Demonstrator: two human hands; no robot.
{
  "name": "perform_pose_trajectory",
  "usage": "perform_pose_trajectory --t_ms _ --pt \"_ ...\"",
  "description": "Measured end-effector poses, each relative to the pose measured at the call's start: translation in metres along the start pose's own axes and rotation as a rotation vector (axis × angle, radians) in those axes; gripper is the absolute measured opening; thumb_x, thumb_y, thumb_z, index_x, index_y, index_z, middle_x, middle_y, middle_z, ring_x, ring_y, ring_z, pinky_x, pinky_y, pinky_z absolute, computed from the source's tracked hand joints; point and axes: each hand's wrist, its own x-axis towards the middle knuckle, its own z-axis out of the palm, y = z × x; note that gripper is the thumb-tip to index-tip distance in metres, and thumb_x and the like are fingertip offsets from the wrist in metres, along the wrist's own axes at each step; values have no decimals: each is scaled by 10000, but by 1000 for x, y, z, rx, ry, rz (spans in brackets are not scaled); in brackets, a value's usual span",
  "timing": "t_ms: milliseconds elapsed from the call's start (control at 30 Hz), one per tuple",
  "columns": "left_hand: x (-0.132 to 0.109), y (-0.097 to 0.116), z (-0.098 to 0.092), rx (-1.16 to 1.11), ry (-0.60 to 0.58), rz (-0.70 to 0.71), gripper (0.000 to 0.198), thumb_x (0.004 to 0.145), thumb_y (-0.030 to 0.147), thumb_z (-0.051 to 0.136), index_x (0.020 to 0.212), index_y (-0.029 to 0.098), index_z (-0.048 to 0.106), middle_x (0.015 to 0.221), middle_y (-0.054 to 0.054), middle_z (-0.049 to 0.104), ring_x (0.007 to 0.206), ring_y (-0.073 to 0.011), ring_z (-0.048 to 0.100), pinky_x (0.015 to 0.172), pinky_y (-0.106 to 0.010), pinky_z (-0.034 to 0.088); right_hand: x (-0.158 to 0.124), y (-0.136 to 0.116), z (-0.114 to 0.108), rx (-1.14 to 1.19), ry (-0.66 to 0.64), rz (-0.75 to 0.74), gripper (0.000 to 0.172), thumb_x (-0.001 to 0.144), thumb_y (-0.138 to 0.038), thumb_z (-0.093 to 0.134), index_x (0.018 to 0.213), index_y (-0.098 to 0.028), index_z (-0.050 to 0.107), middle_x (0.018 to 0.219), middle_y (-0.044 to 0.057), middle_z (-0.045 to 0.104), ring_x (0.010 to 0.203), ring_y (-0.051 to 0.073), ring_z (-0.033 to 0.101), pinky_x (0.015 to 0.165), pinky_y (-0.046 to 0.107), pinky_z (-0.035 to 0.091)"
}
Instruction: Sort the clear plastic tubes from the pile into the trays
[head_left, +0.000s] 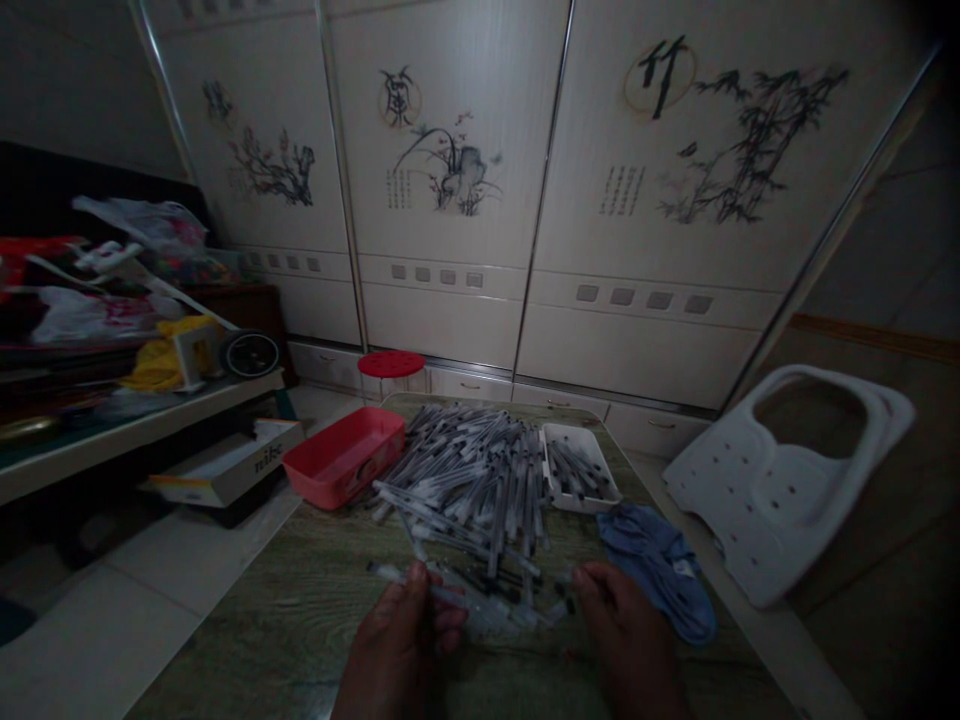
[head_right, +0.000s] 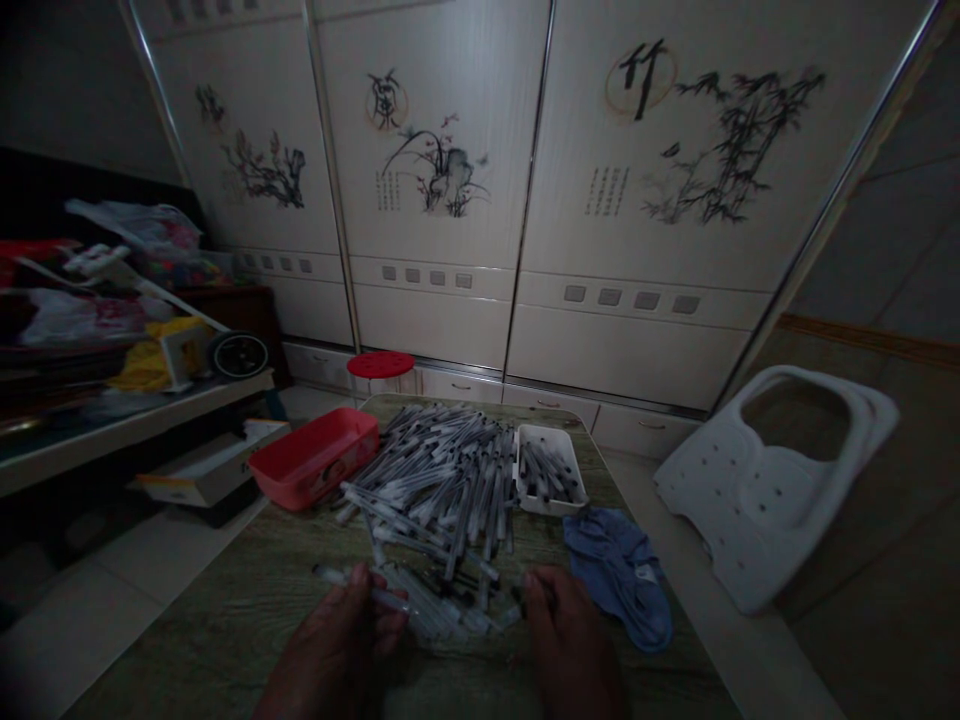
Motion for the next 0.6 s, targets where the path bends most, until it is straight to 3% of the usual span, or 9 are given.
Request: perform_pose_trajectory --t_ms 133,300,467,600 --pt "-3 1 4 29 -6 14 296 859 431 799 916 155 706 820 -80 771 688 -168 705 625 -249 566 12 24 -10 -223 15 -61 403 992 -534 470 942 -244 746 969 99 736 892 278 692 844 408 482" --pt "-5 -2 5 146 -49 59 408 837 549 782 910 151 727 753 -61 751 628 -157 640 575 -229 490 18 32 -9 -175 -11 -48 376 965 -503 513 920 -254 791 980 103 785 912 287 709 822 388 475" --pt "-7 -1 4 343 -246 97 424 837 612 750 813 191 714 620 0 647 554 -152 539 558 -232 403 9 5 -8 -2 41 -21 394 962 -555 511 910 -238 738 907 83 756 877 286 684 776 381 495" --pt "-17 6 11 489 -456 226 370 861 560 742 742 210 730 741 -31 676 716 -201 579 715 -272 457 -8 -26 3 275 -115 79 428 939 -638 533 867 -243 681 748 7 619 707 221 592 572 295 461"
